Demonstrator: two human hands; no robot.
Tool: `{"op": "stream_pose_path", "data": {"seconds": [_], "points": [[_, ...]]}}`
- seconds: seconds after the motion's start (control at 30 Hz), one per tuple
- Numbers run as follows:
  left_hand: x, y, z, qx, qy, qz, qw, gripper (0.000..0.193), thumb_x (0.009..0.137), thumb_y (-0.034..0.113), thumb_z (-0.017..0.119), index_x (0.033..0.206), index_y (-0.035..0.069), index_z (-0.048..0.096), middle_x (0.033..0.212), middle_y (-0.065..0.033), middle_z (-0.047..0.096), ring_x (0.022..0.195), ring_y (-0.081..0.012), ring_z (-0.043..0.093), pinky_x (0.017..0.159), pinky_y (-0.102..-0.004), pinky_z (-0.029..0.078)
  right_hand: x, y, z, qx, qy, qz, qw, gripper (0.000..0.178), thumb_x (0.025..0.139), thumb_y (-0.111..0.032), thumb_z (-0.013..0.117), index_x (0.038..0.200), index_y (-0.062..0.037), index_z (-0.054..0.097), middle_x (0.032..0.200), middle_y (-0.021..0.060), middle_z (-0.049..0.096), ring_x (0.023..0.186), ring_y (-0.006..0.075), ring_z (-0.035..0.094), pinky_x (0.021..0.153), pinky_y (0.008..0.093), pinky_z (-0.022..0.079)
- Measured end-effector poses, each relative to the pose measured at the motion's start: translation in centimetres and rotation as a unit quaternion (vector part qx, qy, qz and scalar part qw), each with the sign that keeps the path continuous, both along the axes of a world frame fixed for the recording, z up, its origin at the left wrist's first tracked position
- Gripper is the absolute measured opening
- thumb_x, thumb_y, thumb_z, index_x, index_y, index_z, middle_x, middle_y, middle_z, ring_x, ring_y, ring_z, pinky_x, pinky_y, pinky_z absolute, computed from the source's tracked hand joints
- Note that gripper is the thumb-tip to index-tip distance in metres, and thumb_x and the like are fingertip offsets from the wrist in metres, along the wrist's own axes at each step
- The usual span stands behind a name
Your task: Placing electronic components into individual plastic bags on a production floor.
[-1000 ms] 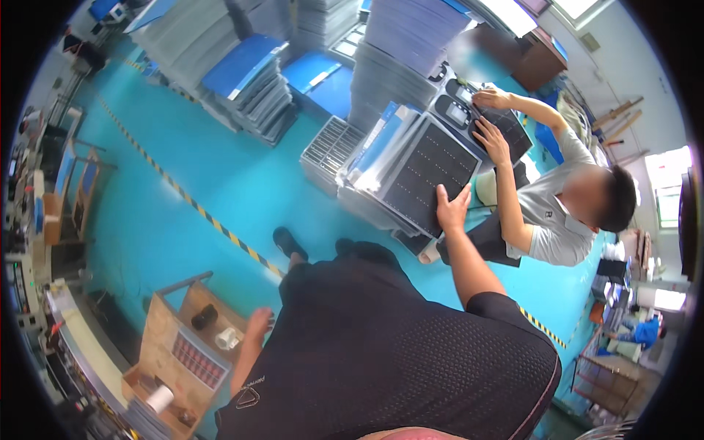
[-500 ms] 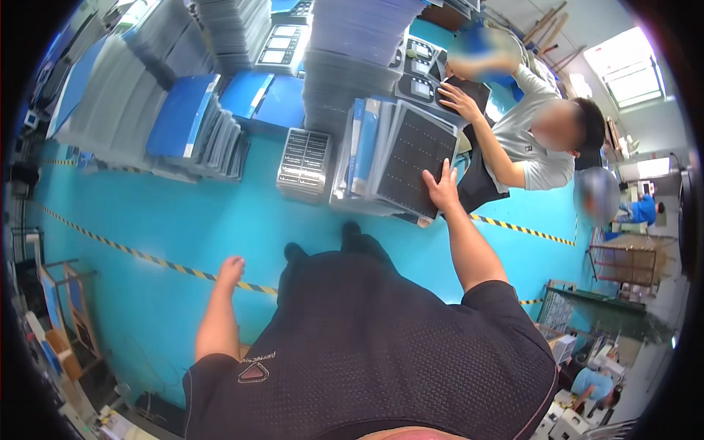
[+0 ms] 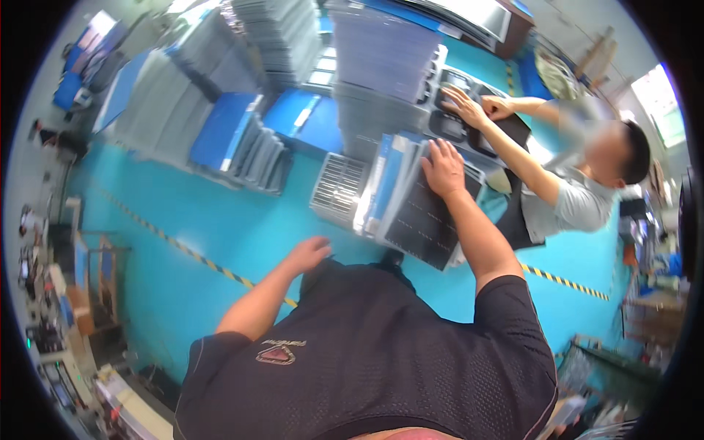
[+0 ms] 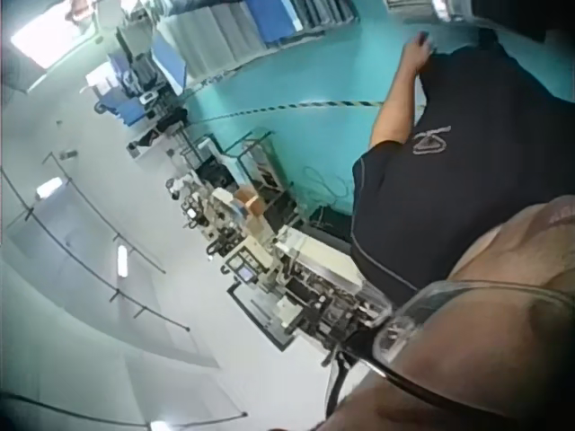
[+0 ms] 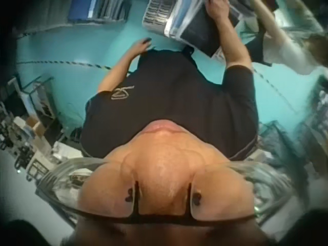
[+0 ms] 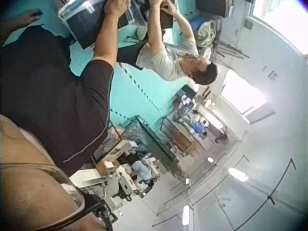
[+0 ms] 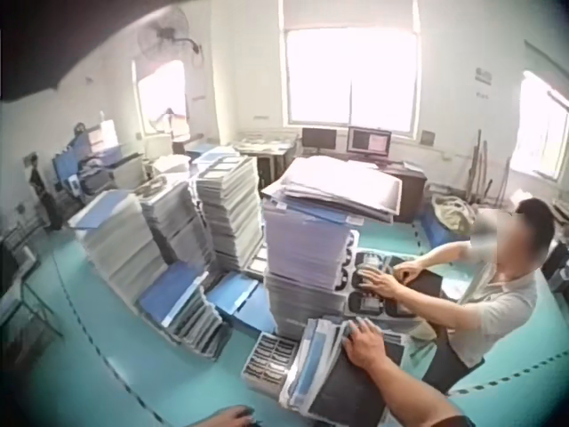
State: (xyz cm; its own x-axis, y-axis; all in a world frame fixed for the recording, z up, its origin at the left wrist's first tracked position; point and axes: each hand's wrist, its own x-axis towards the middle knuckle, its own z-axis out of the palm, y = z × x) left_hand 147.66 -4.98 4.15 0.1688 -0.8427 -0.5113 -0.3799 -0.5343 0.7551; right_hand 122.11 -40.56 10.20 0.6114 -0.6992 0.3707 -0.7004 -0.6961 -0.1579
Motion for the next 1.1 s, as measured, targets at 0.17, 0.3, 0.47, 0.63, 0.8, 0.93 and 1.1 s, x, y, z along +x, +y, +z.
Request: {"op": "stream_pose_path", "data": {"seconds": [0.17, 0.3, 0.47, 0.63, 0.8, 0.93, 1.1], "points": [[-5.5, -6.5, -1.9, -0.167, -0.009, 0.020, 0.986, 0.059, 0.094, 0.029, 0.065, 0.143, 0.003, 0.045, 0.133, -0.0183, 0.059, 0.124, -0.0297, 0.057, 0.107, -0.0386, 0.043, 2.4, -1.2, -1.5, 0.023, -0.022, 0.036, 0.999, 0.048, 0.091, -0.038, 0.063, 0.129, -0.0084, 0.061, 0.135, 0.0191, 0.057, 0.126, 0.0363, 0.052, 0.106, 0.0471, 0.039], [-8.8, -12.9, 3.6, -0.242, -0.170, -0.072, 0.953, 0.075, 0.089, 0.040, 0.068, 0.150, 0.010, 0.037, 0.151, -0.0254, 0.038, 0.138, -0.0401, 0.040, 0.112, -0.0477, 0.036, 0.9, -2.2, -1.9, 0.004, -0.057, 0.039, 0.998, 0.042, 0.090, -0.034, 0.065, 0.124, -0.0088, 0.065, 0.129, 0.0173, 0.062, 0.120, 0.0350, 0.057, 0.102, 0.0463, 0.042], [-9.0, -16.4, 6.3, -0.203, -0.287, -0.250, 0.902, 0.079, 0.086, 0.049, 0.069, 0.153, 0.026, 0.035, 0.156, -0.0278, 0.026, 0.141, -0.0471, 0.032, 0.113, -0.0529, 0.032, -0.3, -2.7, -2.3, -0.011, -0.074, 0.036, 0.997, 0.035, 0.087, -0.028, 0.067, 0.114, -0.0067, 0.069, 0.125, 0.0159, 0.064, 0.117, 0.0333, 0.058, 0.100, 0.0457, 0.044], [-7.8, -17.1, 5.9, -0.179, -0.263, -0.326, 0.890, 0.081, 0.083, 0.056, 0.070, 0.152, 0.031, 0.036, 0.157, -0.0291, 0.024, 0.142, -0.0478, 0.030, 0.114, -0.0522, 0.031, 0.9, -3.0, -1.9, -0.006, -0.104, 0.044, 0.994, 0.027, 0.082, -0.025, 0.068, 0.103, -0.0067, 0.067, 0.125, 0.0170, 0.063, 0.118, 0.0333, 0.058, 0.101, 0.0459, 0.043], [-7.4, -17.6, 5.1, -0.179, -0.252, -0.309, 0.899, 0.081, 0.082, 0.055, 0.072, 0.151, 0.031, 0.038, 0.156, -0.0289, 0.024, 0.142, -0.0474, 0.030, 0.114, -0.0518, 0.031, 0.8, -2.4, -1.3, -0.033, -0.068, -0.001, 0.997, 0.029, 0.086, -0.028, 0.066, 0.109, -0.0124, 0.070, 0.130, 0.0141, 0.062, 0.121, 0.0321, 0.055, 0.102, 0.0467, 0.040], [-7.5, -18.1, 5.1, -0.172, -0.252, -0.323, 0.896, 0.081, 0.082, 0.055, 0.072, 0.151, 0.031, 0.037, 0.156, -0.0286, 0.025, 0.141, -0.0471, 0.032, 0.114, -0.0519, 0.032, 0.2, -2.8, -2.2, -0.014, -0.067, 0.011, 0.998, 0.028, 0.085, -0.028, 0.067, 0.108, -0.0126, 0.070, 0.131, 0.0128, 0.061, 0.121, 0.0306, 0.055, 0.101, 0.0457, 0.040], [-7.4, -17.9, 4.9, -0.159, -0.242, -0.320, 0.902, 0.082, 0.083, 0.055, 0.071, 0.152, 0.032, 0.036, 0.155, -0.0281, 0.028, 0.140, -0.0461, 0.035, 0.113, -0.0522, 0.032, 0.5, -2.6, -2.0, 0.005, -0.107, -0.007, 0.994, 0.026, 0.084, -0.026, 0.068, 0.106, -0.0131, 0.071, 0.129, 0.0099, 0.062, 0.122, 0.0291, 0.054, 0.100, 0.0445, 0.040]]}}
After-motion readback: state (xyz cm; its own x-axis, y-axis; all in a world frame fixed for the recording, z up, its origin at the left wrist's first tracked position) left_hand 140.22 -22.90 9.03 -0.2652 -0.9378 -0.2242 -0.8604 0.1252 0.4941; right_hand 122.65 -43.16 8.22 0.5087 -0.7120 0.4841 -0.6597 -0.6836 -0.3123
